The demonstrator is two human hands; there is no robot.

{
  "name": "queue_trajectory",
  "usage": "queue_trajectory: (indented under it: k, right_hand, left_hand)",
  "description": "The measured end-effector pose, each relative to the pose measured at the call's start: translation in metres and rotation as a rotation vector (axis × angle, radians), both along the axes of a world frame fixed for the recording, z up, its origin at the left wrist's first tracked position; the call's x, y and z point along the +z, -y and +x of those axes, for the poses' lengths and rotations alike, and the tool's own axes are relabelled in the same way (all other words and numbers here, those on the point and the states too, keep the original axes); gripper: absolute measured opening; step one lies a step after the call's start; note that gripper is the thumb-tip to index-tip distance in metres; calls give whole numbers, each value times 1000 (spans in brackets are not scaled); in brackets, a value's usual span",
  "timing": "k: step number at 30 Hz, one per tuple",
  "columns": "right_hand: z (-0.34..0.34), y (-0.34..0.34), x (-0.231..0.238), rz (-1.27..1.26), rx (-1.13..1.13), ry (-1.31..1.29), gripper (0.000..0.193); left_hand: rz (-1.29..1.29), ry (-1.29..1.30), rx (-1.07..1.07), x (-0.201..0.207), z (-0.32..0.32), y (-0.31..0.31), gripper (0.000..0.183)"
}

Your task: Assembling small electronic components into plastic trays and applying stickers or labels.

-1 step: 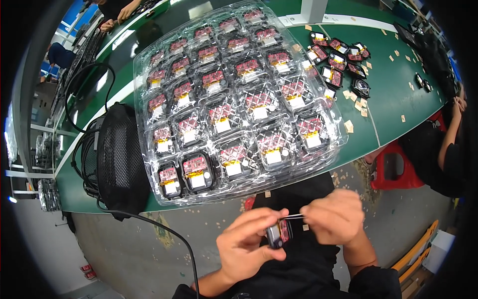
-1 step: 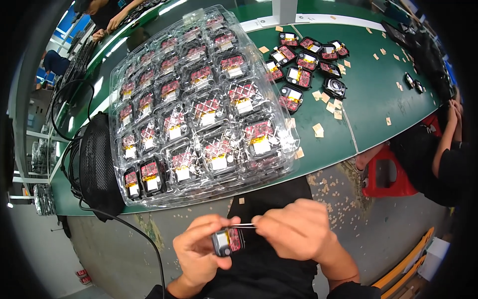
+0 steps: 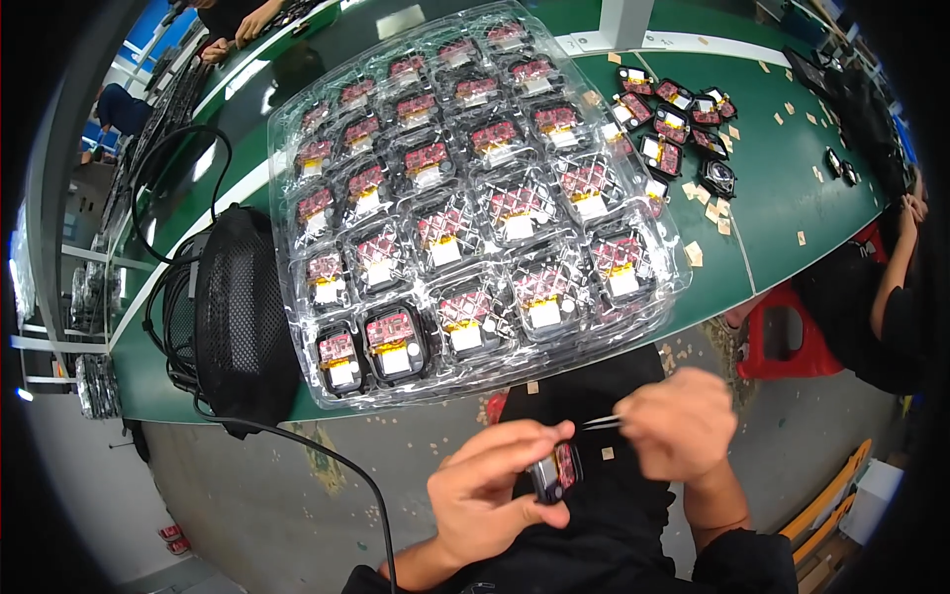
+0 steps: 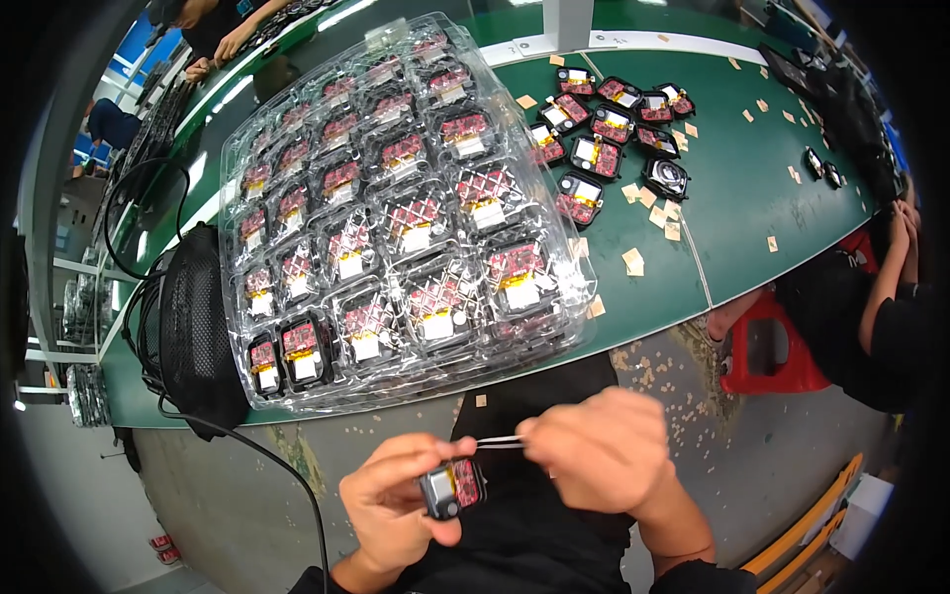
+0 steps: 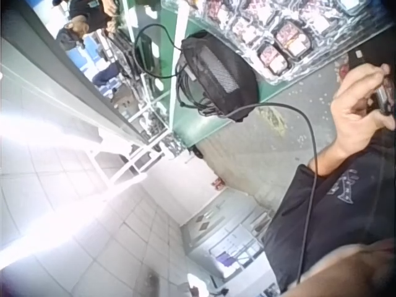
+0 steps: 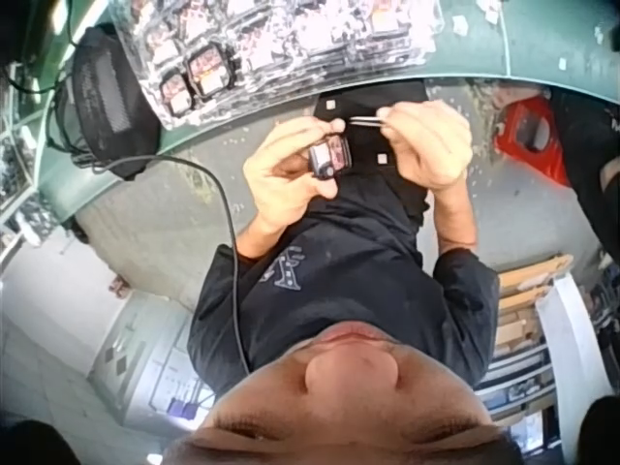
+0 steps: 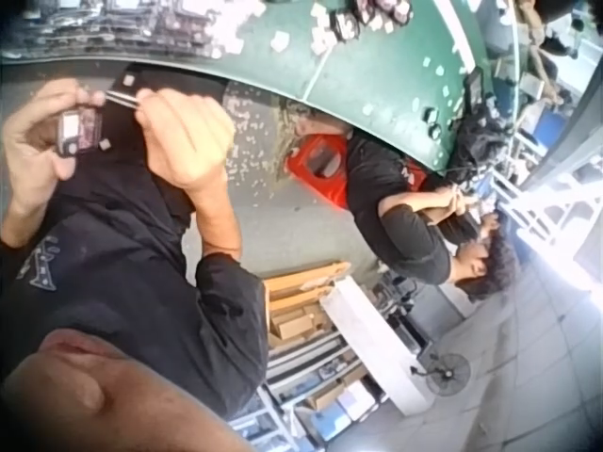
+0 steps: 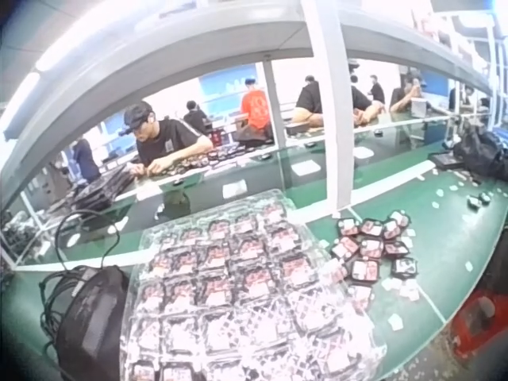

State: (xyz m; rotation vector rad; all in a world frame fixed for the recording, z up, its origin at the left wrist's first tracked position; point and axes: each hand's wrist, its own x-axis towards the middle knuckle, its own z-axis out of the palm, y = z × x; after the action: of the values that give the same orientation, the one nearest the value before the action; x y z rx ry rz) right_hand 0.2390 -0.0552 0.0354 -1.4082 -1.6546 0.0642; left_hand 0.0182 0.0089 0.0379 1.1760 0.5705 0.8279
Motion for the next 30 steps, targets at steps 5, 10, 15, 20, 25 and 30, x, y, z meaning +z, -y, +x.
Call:
queue_trajectory:
  k: [5,10,15,20,25,30]
  right_hand:
    - [42,-19,5,110,-477,36,18]
    - [71,-57,8,-142,-761,115,33]
    - [84,-62,-1,-384,-946,147,43]
    - [89,-61,-7,-314,-903,186,43]
    - [88,-62,-7,-280,-902,215,41]
    - [86,-62,-8,-275,-890,205,40]
  left_hand:
    - [508,-15,188,24,3,-19,51]
    - [1001,-356,385,48,19,-47,44]
    - [1139,-610,406,45,41,-74,34]
    - [1216,-808,353,50,40,-76,31]
    - [1244,-839,390,51,36,-73,28]
    - [1265,-811,394,47,33,-75,29]
